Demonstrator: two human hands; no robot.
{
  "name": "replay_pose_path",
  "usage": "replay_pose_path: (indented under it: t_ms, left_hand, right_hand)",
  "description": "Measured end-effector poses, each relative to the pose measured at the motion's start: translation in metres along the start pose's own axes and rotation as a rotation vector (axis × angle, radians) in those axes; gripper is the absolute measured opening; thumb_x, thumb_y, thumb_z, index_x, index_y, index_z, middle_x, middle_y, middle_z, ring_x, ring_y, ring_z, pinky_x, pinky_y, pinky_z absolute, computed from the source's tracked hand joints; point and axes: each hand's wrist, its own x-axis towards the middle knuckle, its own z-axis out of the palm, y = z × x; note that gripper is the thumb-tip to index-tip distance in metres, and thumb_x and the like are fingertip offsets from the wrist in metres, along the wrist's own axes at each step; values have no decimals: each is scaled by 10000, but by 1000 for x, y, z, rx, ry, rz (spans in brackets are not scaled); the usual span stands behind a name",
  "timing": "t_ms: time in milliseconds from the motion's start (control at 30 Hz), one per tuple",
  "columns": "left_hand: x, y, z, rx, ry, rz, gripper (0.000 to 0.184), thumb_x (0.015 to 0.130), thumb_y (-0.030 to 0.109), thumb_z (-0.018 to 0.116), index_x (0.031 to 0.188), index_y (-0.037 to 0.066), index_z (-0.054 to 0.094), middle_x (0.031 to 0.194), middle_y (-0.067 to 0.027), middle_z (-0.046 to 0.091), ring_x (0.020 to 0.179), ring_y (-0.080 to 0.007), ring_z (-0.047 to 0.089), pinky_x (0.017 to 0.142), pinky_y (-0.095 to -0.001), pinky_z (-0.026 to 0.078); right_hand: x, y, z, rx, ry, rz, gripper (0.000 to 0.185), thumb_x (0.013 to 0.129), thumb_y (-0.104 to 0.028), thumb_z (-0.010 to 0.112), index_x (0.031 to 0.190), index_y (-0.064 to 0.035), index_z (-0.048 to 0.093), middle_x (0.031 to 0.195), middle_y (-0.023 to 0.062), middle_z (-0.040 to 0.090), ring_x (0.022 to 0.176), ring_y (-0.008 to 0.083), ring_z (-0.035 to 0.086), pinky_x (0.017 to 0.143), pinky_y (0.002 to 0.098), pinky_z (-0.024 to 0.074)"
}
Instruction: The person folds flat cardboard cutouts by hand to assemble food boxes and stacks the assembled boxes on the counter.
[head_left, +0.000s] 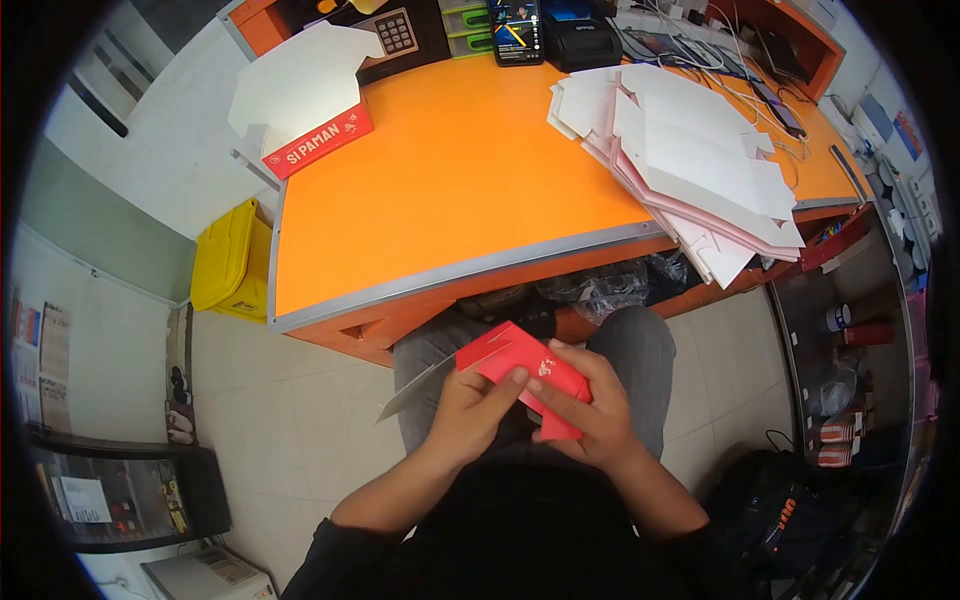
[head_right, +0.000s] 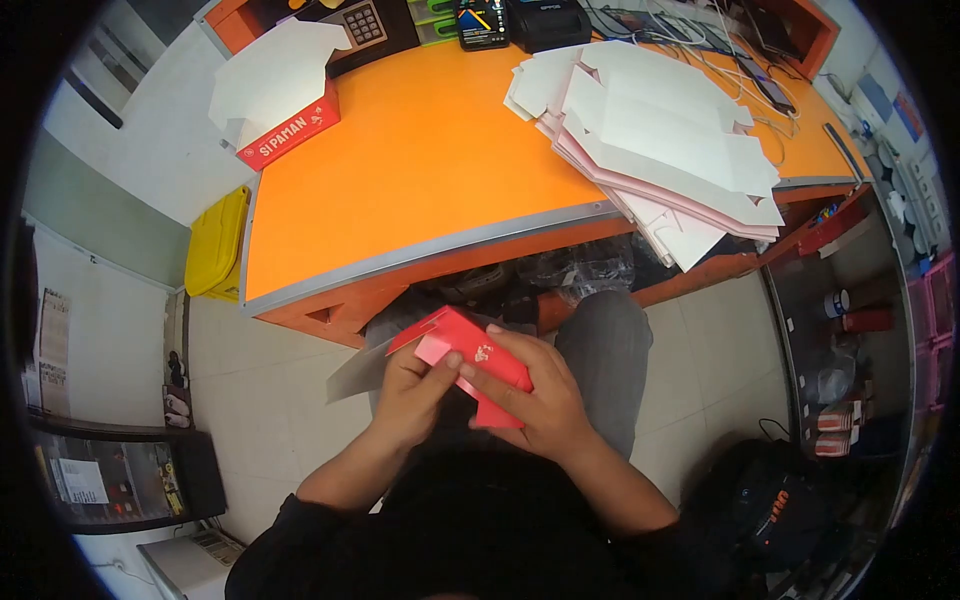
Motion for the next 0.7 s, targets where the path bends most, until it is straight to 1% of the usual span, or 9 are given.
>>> replay_pose_path:
  t_ms: [33,133,233,333,533,633,700]
  left_hand:
    - [1,0,-2,-14,3,-4,232,1061,129,633,1257,9,668,1188,-71,724,1099,-140,657,984,-323,508]
    - [4,2,-7,-38,7,-9,204,1057,117,636,1232,22,678,1177,-68,727,1097,-140,658,985,-325,507]
    - [4,3,-6,-38,6,6,195,1059,124,634,1224,32,681,1178,-66,728,1099,-143,660,987,-329,507]
    - [5,-4,-7,-84,10,-4,195,1062,128,632,1228,38,681,1188,-67,726,1101,-151,664,988,-336,512]
    - [7,-8,-3,-155,-6,-35,202,1075,154,617,1243,59,676,1228,-69,713,1128,-165,665,973,-353,539]
    - [0,-11,3,-217,-8,-91,227,1079,170,613,1273,63,659,1258,-66,700,1163,-168,659,978,-349,543]
    - [-4,-12,7,-229,10,-107,255,1078,177,616,1303,59,641,1276,-62,692,1189,-170,653,990,-343,540]
  right_hand:
    - [4,-3,-2,31,-15,12,613,773,-441,837,1319,-182,740,1449,222,553,1273,386,606,1040,480,495]
    - [7,-2,-1,58,-8,-10,675,759,-527,817,1332,-180,731,1453,212,554,1285,388,596,1067,489,483]
    - [6,4,-2,5,-36,-91,678,753,-515,823,1341,-191,727,1465,192,551,1292,391,590,1064,487,483]
    - [5,3,-1,-12,-28,-65,668,746,-494,836,1337,-202,731,1472,175,552,1298,394,585,1057,479,482]
    - [5,-1,3,-121,37,-2,633,741,-425,868,1325,-217,742,1475,194,550,1286,384,578,1022,468,477]
    - [2,2,8,-97,134,4,629,750,-392,872,1334,-203,737,1479,212,541,1248,382,582,1017,472,469]
    - [4,3,8,-142,138,-4,628,758,-365,872,1341,-179,729,1483,219,534,1228,380,585,1017,474,465]
